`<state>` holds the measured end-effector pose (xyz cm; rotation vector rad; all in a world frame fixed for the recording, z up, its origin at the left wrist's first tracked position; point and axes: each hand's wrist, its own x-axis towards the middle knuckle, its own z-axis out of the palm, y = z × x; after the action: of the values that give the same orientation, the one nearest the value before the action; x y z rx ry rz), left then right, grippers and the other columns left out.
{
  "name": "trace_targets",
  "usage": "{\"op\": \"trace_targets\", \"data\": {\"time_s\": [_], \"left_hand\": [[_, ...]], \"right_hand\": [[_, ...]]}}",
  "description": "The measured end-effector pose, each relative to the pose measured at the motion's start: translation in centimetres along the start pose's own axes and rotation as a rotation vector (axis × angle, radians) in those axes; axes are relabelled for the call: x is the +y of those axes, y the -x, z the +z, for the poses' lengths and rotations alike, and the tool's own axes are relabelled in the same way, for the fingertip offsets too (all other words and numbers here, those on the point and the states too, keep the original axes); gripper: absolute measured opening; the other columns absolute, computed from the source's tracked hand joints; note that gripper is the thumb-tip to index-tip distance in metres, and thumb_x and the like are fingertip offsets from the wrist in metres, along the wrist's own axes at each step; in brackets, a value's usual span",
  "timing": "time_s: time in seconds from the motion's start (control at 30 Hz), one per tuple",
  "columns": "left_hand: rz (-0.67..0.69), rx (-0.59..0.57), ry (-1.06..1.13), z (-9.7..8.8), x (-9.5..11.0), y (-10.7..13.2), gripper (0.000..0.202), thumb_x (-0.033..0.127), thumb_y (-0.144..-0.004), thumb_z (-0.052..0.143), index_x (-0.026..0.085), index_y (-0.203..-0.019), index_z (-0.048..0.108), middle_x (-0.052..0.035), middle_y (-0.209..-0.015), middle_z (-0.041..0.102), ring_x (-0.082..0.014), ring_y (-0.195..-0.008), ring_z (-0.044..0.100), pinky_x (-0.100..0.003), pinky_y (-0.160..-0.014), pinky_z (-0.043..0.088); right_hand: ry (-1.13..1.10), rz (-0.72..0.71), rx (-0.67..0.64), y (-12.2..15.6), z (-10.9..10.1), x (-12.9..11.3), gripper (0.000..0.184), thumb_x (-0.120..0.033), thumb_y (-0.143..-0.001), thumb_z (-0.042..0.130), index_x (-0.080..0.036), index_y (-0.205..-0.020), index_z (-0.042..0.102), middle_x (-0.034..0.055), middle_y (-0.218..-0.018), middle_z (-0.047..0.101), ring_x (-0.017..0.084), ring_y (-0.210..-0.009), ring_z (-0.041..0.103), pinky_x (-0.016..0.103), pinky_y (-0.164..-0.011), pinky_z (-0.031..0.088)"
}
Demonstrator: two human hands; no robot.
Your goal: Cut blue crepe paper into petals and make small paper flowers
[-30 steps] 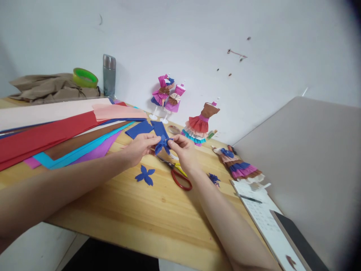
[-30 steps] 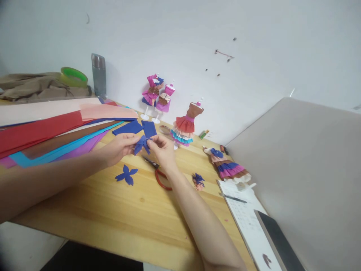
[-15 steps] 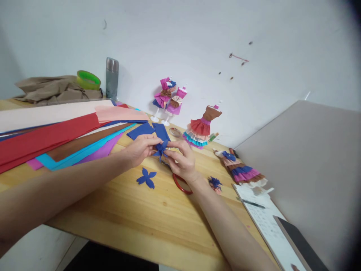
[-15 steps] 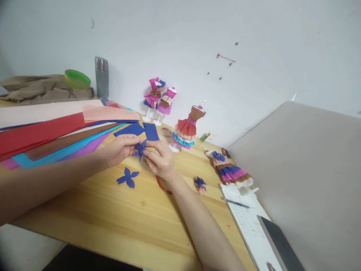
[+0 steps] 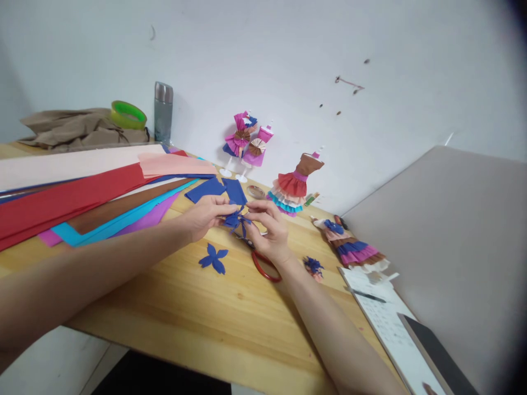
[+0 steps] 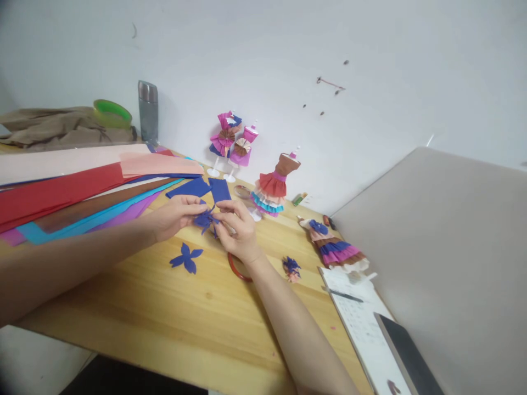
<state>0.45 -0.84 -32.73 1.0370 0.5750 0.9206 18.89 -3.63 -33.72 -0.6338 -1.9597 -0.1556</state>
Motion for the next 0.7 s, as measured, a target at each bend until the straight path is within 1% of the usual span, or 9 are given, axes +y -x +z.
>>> {"op": "trace_targets", "data": {"time_s": [0.17, 0.23, 0.3, 0.37, 0.47, 0.57, 0.7], "left_hand": [[0.046, 0.05, -0.046, 0.0, 0.3, 0.09, 0.033, 0.033, -0.06, 0.084, 0.015, -0.064, 0.056, 0.0029, -0.065, 0.057, -0.0112, -0.067, 0.054, -0.028, -0.07, 0.043], [0.059, 0.055, -0.057, 0.02, 0.3, 0.08, 0.032, 0.033, -0.061, 0.083, 0.015, -0.063, 0.056, 0.0027, -0.065, 0.057, -0.011, -0.067, 0.054, -0.028, -0.071, 0.043], [0.066, 0.053, -0.066, 0.03, 0.27, 0.05, 0.031, 0.034, -0.062, 0.081, 0.015, -0.062, 0.057, 0.0021, -0.065, 0.058, -0.0114, -0.067, 0.055, -0.028, -0.072, 0.044], [0.073, 0.061, -0.091, 0.01, 0.24, 0.01, 0.03, 0.035, -0.063, 0.081, 0.016, -0.062, 0.058, 0.0018, -0.064, 0.058, -0.0115, -0.065, 0.055, -0.028, -0.07, 0.044], [0.098, 0.092, -0.153, -0.1, 0.23, -0.05, 0.028, 0.035, -0.065, 0.08, 0.016, -0.06, 0.059, 0.002, -0.061, 0.057, -0.011, -0.062, 0.053, -0.028, -0.067, 0.043], [0.129, 0.12, -0.202, -0.26, 0.32, -0.15, 0.027, 0.035, -0.064, 0.08, 0.017, -0.06, 0.06, 0.002, -0.061, 0.058, -0.0111, -0.062, 0.053, -0.027, -0.066, 0.043], [0.161, 0.149, -0.221, -0.41, 0.56, -0.33, 0.028, 0.036, -0.059, 0.082, 0.016, -0.062, 0.063, 0.0017, -0.063, 0.06, -0.0106, -0.062, 0.051, -0.025, -0.061, 0.039]], "right_hand": [[-0.125, 0.153, 0.056, -0.38, 0.02, -0.19, 0.011, -0.014, -0.082, 0.064, -0.023, -0.083, 0.069, 0.0059, -0.095, 0.069, 0.02, -0.089, 0.066, 0.039, -0.081, 0.053], [-0.218, 0.262, 0.071, -0.44, 0.1, -0.11, 0.007, -0.017, -0.081, 0.066, -0.023, -0.078, 0.069, 0.0049, -0.088, 0.07, 0.02, -0.085, 0.066, 0.038, -0.08, 0.052], [-0.349, 0.42, 0.074, -0.39, 0.27, 0.01, 0.006, -0.022, -0.08, 0.068, -0.022, -0.074, 0.069, 0.0032, -0.079, 0.07, 0.018, -0.076, 0.065, 0.034, -0.073, 0.052], [-0.496, 0.584, 0.076, -0.34, 0.48, 0.06, 0.009, -0.027, -0.077, 0.072, -0.021, -0.071, 0.068, 0.0011, -0.07, 0.067, 0.015, -0.065, 0.061, 0.03, -0.064, 0.05], [-0.636, 0.751, 0.039, -0.45, 0.75, -0.13, 0.018, -0.034, -0.071, 0.078, -0.02, -0.069, 0.067, -0.0007, -0.064, 0.065, 0.012, -0.054, 0.056, 0.026, -0.056, 0.047], [-0.666, 0.829, -0.003, -0.74, 0.82, -0.52, 0.022, -0.037, -0.068, 0.08, -0.02, -0.068, 0.067, -0.0013, -0.06, 0.065, 0.011, -0.052, 0.056, 0.026, -0.053, 0.047], [-0.659, 0.878, 0.008, -1.02, 0.79, -0.86, 0.02, -0.035, -0.066, 0.081, -0.019, -0.067, 0.068, -0.0019, -0.059, 0.064, 0.01, -0.052, 0.057, 0.023, -0.053, 0.047]]}}
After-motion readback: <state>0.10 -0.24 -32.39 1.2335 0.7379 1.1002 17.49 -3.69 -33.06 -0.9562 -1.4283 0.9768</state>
